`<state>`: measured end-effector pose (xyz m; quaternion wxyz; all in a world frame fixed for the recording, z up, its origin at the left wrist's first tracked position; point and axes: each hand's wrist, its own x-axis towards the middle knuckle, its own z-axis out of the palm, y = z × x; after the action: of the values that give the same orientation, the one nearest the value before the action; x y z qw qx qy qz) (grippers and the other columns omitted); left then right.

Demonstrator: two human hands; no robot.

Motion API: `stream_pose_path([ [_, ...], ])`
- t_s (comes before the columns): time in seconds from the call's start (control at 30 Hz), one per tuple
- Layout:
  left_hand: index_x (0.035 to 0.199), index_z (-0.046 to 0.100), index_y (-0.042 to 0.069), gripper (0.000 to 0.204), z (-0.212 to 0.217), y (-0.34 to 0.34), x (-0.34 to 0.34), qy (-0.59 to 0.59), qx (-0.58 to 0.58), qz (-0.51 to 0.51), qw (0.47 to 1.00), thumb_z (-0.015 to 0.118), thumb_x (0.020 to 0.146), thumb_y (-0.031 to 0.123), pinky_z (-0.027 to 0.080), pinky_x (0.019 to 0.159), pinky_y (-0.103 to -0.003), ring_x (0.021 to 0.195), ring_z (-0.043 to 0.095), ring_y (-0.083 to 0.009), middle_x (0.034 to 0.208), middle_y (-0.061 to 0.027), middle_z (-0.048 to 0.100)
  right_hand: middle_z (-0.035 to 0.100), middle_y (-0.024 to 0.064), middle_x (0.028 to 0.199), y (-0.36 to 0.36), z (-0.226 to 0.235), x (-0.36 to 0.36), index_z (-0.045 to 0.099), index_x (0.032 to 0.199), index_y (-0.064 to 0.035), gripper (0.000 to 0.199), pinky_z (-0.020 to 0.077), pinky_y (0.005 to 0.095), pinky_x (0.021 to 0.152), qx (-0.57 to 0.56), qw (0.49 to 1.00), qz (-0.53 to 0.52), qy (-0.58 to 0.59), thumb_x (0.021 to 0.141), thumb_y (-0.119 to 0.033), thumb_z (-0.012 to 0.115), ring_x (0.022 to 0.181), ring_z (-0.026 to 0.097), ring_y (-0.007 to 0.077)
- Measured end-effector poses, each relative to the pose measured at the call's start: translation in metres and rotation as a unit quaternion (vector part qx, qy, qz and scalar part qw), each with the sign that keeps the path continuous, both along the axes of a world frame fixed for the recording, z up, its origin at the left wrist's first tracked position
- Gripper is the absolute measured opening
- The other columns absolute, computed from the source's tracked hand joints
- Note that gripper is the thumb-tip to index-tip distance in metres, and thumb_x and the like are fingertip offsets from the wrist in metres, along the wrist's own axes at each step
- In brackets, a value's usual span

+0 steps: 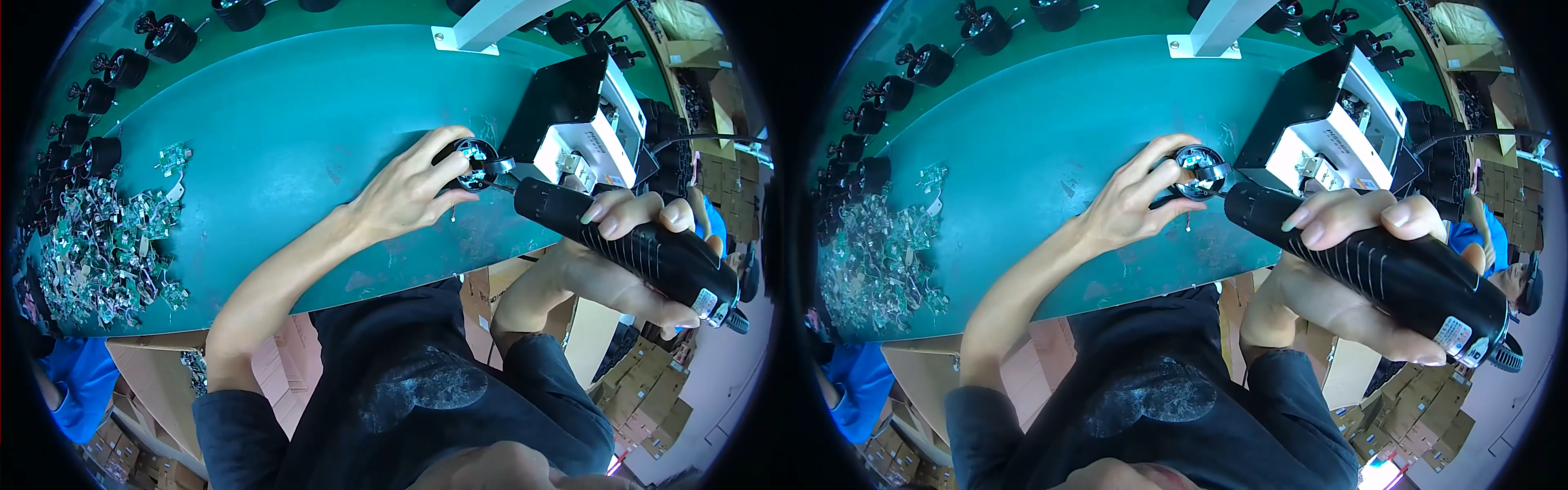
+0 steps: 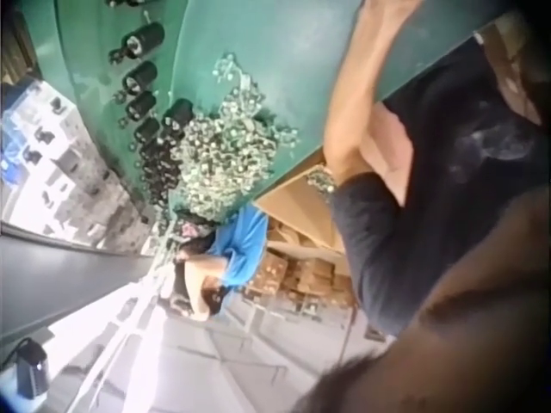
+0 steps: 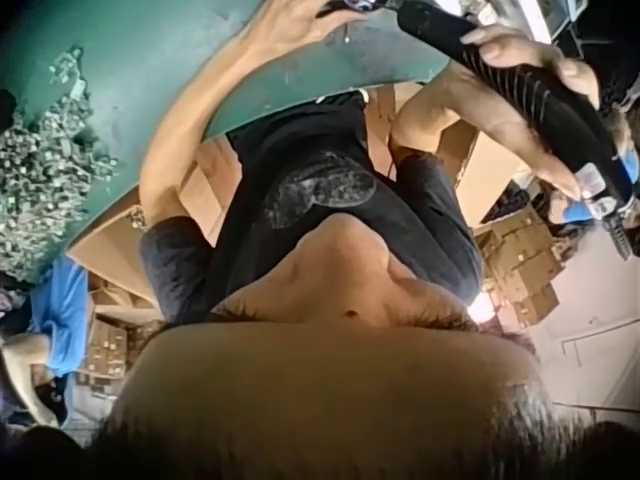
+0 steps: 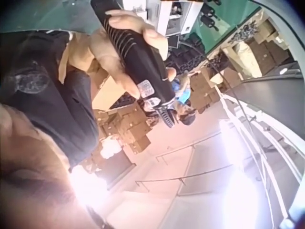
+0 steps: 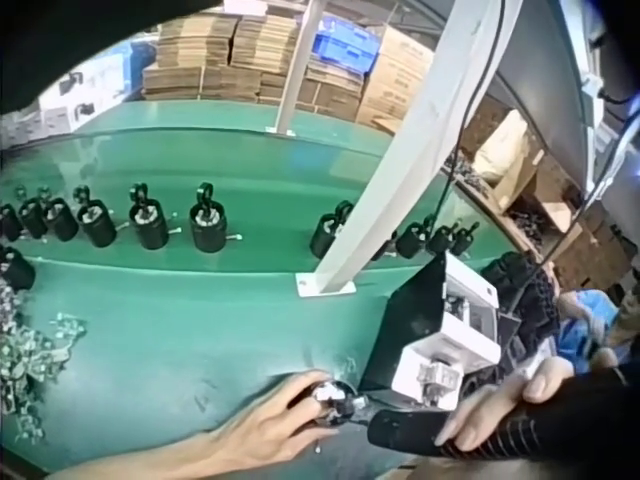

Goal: Assembling electronic components using an electric screwdriver on a factory production line.

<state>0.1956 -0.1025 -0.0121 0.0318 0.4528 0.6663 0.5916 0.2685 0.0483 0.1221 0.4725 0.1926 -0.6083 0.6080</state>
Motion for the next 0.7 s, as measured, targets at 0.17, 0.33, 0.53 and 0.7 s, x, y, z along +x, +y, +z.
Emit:
stream_pose_path([
  [0.17,0.085,0.056,-0.001,0.029,-0.002,0.000,0.000,-0.009,-0.008,-0.006,1.000,0.080,0.071,0.004,0.050,0.085,-0.037,0.101,0.062,-0.0292,0.129,-0.0139,0.053,0.061,0.0123,0.102,-0.004,0.001,-0.003,0.039,0.136,-0.0106,0.082,0.0486,0.0280,0.039,0.011,1.000,-0.006,-0.001,0.090,-0.077,0.027,0.052,0.058,0.0155],
  [0.33,0.085,0.056,-0.001,0.028,0.002,-0.001,0.000,-0.013,-0.006,-0.011,1.000,0.080,0.072,0.004,0.050,0.085,-0.037,0.101,0.062,-0.0291,0.129,-0.0141,0.053,0.060,0.0138,0.101,0.002,-0.001,0.001,0.039,0.136,-0.0111,0.083,0.0482,0.0278,0.039,0.022,1.000,0.004,-0.005,0.089,-0.079,0.027,0.051,0.057,0.0157],
  [0.53,0.085,0.056,-0.001,0.027,0.002,-0.003,0.000,-0.027,-0.021,-0.014,0.999,0.079,0.073,0.004,0.050,0.086,-0.037,0.101,0.061,-0.0286,0.129,-0.0142,0.053,0.060,0.0159,0.102,0.012,-0.009,-0.009,0.037,0.139,-0.0108,0.085,0.0473,0.0273,0.037,0.112,0.984,0.119,-0.071,0.089,-0.079,0.027,0.050,0.056,0.0155],
  [0.7,0.085,0.056,-0.001,0.027,0.000,-0.003,-0.001,-0.029,-0.008,-0.020,0.999,0.079,0.074,0.006,0.049,0.087,-0.037,0.102,0.061,-0.0285,0.128,-0.0145,0.053,0.061,0.0164,0.102,-0.004,-0.005,-0.018,0.036,0.141,-0.0108,0.085,0.0470,0.0272,0.036,0.074,0.995,0.059,0.005,0.089,-0.078,0.027,0.049,0.056,0.0151],
])
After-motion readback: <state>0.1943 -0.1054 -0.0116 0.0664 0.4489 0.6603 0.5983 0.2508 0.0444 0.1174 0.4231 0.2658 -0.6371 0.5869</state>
